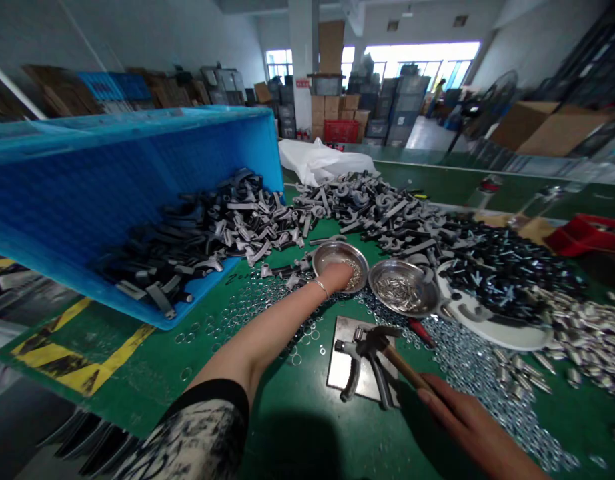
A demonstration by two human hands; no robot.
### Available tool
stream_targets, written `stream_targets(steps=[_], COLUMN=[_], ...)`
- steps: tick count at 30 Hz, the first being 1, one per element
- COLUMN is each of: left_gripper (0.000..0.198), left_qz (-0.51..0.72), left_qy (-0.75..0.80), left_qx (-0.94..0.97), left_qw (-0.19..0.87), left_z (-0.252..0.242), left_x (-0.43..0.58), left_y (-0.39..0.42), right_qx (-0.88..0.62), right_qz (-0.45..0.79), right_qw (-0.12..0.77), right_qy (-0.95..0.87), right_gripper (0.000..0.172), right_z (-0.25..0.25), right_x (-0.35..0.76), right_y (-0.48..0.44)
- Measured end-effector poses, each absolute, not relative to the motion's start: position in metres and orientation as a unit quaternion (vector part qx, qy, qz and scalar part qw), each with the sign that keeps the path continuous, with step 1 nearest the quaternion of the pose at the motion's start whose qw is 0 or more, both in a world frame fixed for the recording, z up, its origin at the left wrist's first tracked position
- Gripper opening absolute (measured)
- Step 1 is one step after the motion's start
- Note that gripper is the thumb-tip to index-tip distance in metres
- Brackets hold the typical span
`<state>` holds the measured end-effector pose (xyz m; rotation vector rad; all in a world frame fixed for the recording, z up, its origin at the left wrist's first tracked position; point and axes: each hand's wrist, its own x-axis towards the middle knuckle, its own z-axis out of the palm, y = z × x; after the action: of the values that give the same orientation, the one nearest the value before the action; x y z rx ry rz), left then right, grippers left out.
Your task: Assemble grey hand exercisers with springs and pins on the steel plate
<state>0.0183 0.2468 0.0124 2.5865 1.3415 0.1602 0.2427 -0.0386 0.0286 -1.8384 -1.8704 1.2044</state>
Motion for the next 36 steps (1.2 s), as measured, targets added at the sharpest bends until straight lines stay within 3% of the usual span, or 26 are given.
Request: stream_targets(steps=[6, 11, 15, 19, 22, 25, 32, 36], left_gripper=[0.017, 0.015, 0.014, 0.013, 0.011, 0.009, 0.019, 0.022], left_qz=[0.082, 0.145, 0.204, 0.278, 0.265, 0.24, 0.232, 0.206], left_qy=[0.457, 0.483, 0.481, 0.413, 0.41, 0.447, 0.422, 0.432], left_qx=[0.877, 0.85, 0.833, 0.805, 0.745, 0.697, 0.814, 0.83], left_qw=[0.124, 0.15, 0.18, 0.324, 0.455, 0.507, 0.325, 0.287], left_z=[-0.001, 0.006, 0.019, 0.023, 0.016, 0.007, -0.004, -0.005], left_x=[0.014, 0.006, 0.001, -0.005, -0.012, -0.013, -0.005, -0.005], left_y=[0.248, 0.249, 0.232, 0.176, 0.132, 0.11, 0.105, 0.101], right_qx=[-0.66, -0.647, -0.65, -0.671, -0.674, -0.664, -0.624, -0.616], right_qz=[0.388, 0.355, 0.399, 0.437, 0.448, 0.476, 0.577, 0.586], right_qw=[0.213, 0.203, 0.218, 0.271, 0.313, 0.353, 0.389, 0.398], right_qy=[-0.607, -0.644, -0.609, -0.534, -0.497, -0.456, -0.355, -0.345], right_gripper=[0.05, 0.046, 0.046, 0.05, 0.049, 0.046, 0.049, 0.051], right_z=[0.013, -0.002, -0.008, -0.011, -0.014, -0.018, -0.025, -0.027], right_x=[0.235, 0.236, 0.238, 0.232, 0.224, 0.214, 0.199, 0.202], right_y=[-0.049, -0.044, -0.054, -0.058, -0.053, -0.046, -0.041, -0.041])
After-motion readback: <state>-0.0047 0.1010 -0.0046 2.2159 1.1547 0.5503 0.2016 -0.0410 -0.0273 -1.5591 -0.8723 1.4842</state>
